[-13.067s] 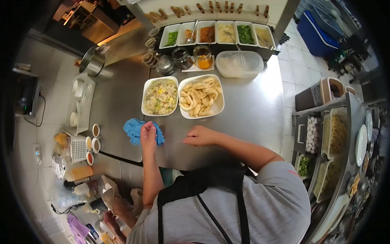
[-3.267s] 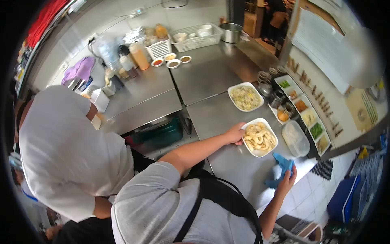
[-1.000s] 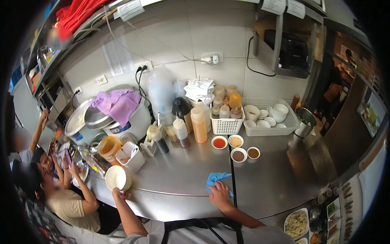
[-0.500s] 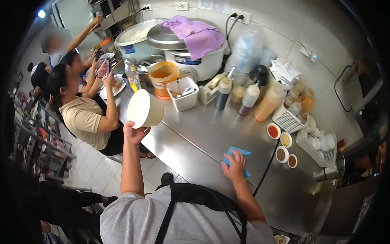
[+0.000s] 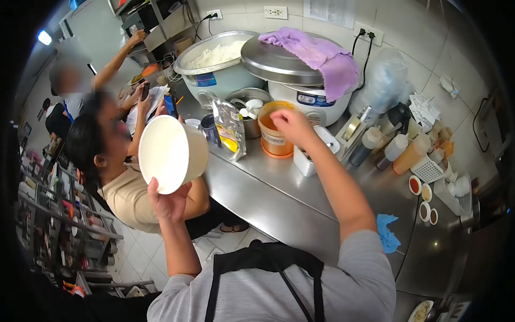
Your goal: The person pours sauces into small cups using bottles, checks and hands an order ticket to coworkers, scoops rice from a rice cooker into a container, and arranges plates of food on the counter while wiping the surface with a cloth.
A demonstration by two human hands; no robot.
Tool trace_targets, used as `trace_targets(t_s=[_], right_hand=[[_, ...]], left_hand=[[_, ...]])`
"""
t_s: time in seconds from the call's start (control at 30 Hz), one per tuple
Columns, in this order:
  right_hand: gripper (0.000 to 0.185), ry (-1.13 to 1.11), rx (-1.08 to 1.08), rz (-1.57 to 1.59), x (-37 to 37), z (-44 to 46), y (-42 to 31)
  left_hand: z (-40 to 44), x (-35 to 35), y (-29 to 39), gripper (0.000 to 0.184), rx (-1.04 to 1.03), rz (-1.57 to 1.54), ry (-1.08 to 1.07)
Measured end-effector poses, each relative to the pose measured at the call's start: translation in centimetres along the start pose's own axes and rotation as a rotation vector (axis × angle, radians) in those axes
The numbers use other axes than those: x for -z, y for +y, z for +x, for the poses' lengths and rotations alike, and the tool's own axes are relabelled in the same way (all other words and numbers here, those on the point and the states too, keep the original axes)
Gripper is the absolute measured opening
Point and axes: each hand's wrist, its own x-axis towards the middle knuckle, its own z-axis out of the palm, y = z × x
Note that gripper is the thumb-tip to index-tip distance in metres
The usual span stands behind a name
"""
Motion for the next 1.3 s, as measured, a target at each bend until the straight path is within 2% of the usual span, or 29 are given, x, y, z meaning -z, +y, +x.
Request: trace_targets(t_s=[0.07,0.13,0.2,0.3,0.33,0.43,0.5,0.57,0.63,0.7,0.77,0.83,1.0,1.07,1.13,1.2,1.27,1.3], right_hand=[[0.020,-0.111,-0.159,0.089,-2.8,5.5,0.8],[0.021,-0.092,-0.074,-0.131,-5.8,10.7,2.6],[0.022,-0.098,-0.112,-0.491,-8.5,14.7,3.2],[0.024,-0.342,-0.432,-0.706,-11.1,17.1,1.2],[0.027,-0.446,-0.489,-0.728,-11.7,17.3,0.6],[0.027,-0.521,-0.457,-0.846,-14.2,19.5,4.0],[0.026,-0.642,-0.476,-0.944,-15.6,21.7,6.3],[0.026,-0.659,-0.450,-1.046,-15.9,22.8,6.8],[0.027,-0.566,-0.379,-1.150,-13.1,20.7,0.7],[0.022,-0.540,-0.230,-1.303,-12.2,19.9,-1.1],[0.023,-0.533,-0.081,-1.409,-11.2,19.6,-2.8],[0.019,-0.492,-0.010,-1.442,-10.1,18.8,-4.2],[0.014,-0.402,0.087,-1.504,-6.0,17.7,-10.4],[0.012,-0.456,0.161,-1.449,-3.5,18.2,-14.3],[0.012,-0.303,0.081,-1.482,-2.1,20.0,-17.0],[0.012,-0.013,0.221,-1.528,-0.5,23.6,-16.7],[0.013,-0.095,-0.148,-1.552,-0.3,29.8,-16.3],[0.013,-0.037,-0.116,-1.574,-0.6,32.8,-14.7]], left_hand=[[1.2,0.3,1.7,0.061,-0.068,0.037,0.010],[2.6,0.6,2.8,0.061,-0.091,0.056,0.008],[3.9,0.8,3.7,0.059,-0.103,0.052,-0.005],[6.6,0.4,4.6,0.052,-0.149,0.075,-0.041],[7.2,-1.1,5.0,0.052,-0.175,0.062,0.009],[10.0,-3.1,6.8,0.051,-0.212,0.184,-0.115],[12.2,-4.1,7.9,0.049,-0.260,0.225,-0.088],[14.6,-4.8,8.7,0.047,-0.277,0.241,-0.057],[17.2,-5.7,8.8,0.045,-0.321,0.301,-0.050],[20.9,-5.6,8.4,0.046,-0.329,0.289,0.031],[25.1,-5.5,7.8,0.052,-0.319,0.294,-0.011],[29.3,-5.5,6.3,0.061,-0.314,0.311,0.040],[37.9,-5.2,3.9,0.070,-0.186,0.265,0.019],[40.5,-4.9,3.0,0.073,-0.178,0.233,0.020],[42.2,-4.4,2.4,0.073,-0.175,0.223,-0.023],[43.0,-4.3,1.8,0.075,-0.157,0.250,0.001],[43.7,-3.7,1.0,0.063,-0.136,0.259,0.078],[44.0,-3.3,0.7,0.058,-0.128,0.264,0.117]])
